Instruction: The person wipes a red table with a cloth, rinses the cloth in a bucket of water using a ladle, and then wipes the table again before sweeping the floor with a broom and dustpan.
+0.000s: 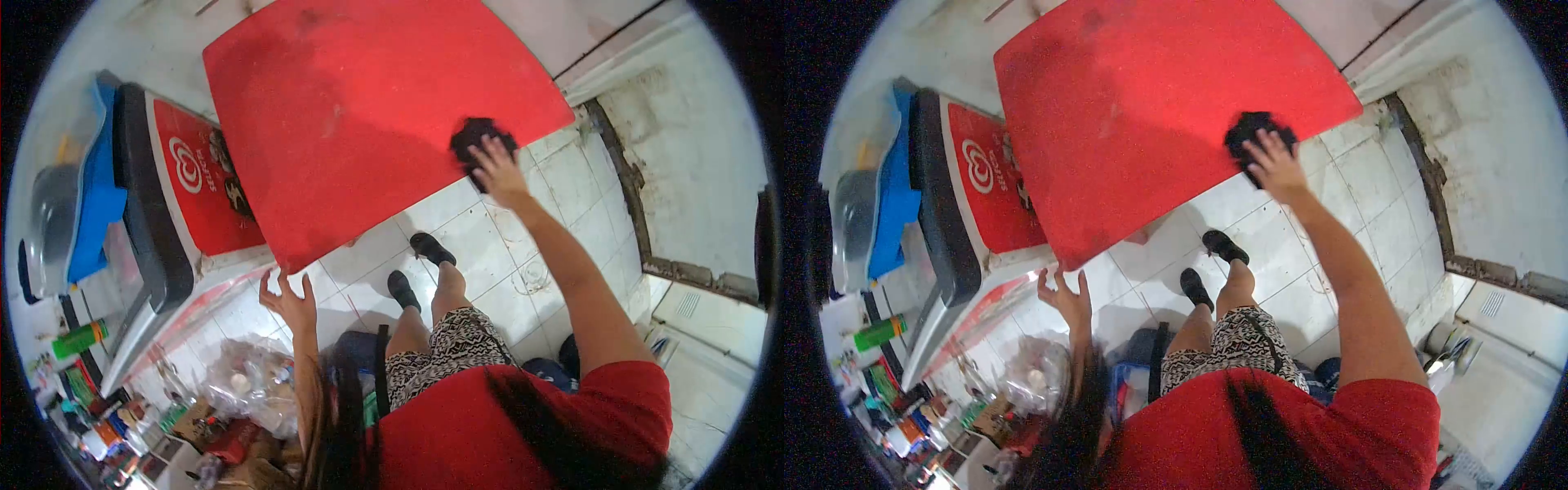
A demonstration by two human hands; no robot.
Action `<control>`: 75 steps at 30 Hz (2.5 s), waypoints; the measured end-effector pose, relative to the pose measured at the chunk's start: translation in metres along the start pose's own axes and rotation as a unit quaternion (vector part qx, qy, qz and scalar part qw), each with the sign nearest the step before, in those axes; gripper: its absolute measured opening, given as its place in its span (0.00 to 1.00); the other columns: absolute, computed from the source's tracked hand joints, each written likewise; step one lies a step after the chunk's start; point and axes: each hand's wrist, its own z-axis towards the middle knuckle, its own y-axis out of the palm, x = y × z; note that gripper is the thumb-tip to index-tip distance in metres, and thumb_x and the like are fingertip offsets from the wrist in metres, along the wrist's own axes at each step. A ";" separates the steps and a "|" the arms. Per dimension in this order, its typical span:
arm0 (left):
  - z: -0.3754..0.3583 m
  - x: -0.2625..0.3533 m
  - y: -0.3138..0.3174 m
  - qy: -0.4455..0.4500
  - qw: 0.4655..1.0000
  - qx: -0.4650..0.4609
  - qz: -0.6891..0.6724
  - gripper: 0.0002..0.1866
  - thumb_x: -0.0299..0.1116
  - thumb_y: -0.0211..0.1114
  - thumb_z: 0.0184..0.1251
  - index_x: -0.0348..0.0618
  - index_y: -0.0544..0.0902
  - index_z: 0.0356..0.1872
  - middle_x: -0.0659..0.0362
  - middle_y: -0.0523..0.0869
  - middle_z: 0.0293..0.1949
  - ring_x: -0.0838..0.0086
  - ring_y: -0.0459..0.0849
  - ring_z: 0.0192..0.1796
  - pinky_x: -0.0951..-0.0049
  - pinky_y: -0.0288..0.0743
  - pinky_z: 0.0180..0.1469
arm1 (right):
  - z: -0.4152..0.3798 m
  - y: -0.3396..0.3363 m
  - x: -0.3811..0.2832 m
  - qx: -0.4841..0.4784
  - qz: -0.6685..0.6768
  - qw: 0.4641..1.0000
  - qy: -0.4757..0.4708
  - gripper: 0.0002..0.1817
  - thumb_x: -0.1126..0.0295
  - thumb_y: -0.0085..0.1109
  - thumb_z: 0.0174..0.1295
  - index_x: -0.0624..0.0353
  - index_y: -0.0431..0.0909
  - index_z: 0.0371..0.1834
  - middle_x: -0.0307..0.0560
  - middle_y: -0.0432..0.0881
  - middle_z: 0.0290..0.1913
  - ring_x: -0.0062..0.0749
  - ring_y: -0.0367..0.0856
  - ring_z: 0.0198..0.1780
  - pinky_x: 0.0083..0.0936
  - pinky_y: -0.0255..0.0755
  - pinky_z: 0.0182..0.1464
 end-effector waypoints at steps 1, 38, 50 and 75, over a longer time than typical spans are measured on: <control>-0.004 0.000 -0.003 -0.013 1.000 -0.009 0.011 0.20 0.34 0.61 0.45 0.47 0.70 0.43 0.45 0.57 0.49 0.55 0.53 0.51 0.56 0.49 0.51 | -0.002 0.000 0.024 0.001 -0.025 0.999 0.039 0.24 0.54 0.39 0.54 0.34 0.51 0.57 0.38 0.43 0.62 0.35 0.42 0.62 0.54 0.41 0.54; 0.082 0.072 -0.001 0.126 0.990 0.066 -0.013 0.16 0.36 0.60 0.44 0.48 0.74 0.38 0.55 0.68 0.43 0.63 0.62 0.49 0.61 0.53 0.48 | -0.210 -0.154 0.041 0.465 0.853 0.228 0.063 0.30 0.47 0.34 0.52 0.57 0.58 0.53 0.48 0.61 0.54 0.43 0.58 0.55 0.43 0.49 0.57; 0.004 -0.110 0.062 -0.327 0.894 0.018 -0.306 0.27 0.50 0.50 0.52 0.47 0.64 0.51 0.48 0.69 0.46 0.59 0.71 0.43 0.67 0.61 0.45 | -0.063 -0.094 0.079 0.337 0.752 0.418 0.384 0.15 0.65 0.46 0.50 0.56 0.65 0.41 0.38 0.71 0.25 0.25 0.70 0.27 0.21 0.66 0.33; 0.008 -0.002 0.033 -0.129 0.927 -0.300 -0.184 0.20 0.44 0.49 0.56 0.34 0.63 0.35 0.47 0.76 0.27 0.60 0.78 0.28 0.69 0.68 0.27 | 0.082 0.001 0.129 0.231 0.097 0.743 0.620 0.31 0.54 0.47 0.47 0.35 0.49 0.57 0.56 0.47 0.58 0.66 0.49 0.54 0.55 0.51 0.47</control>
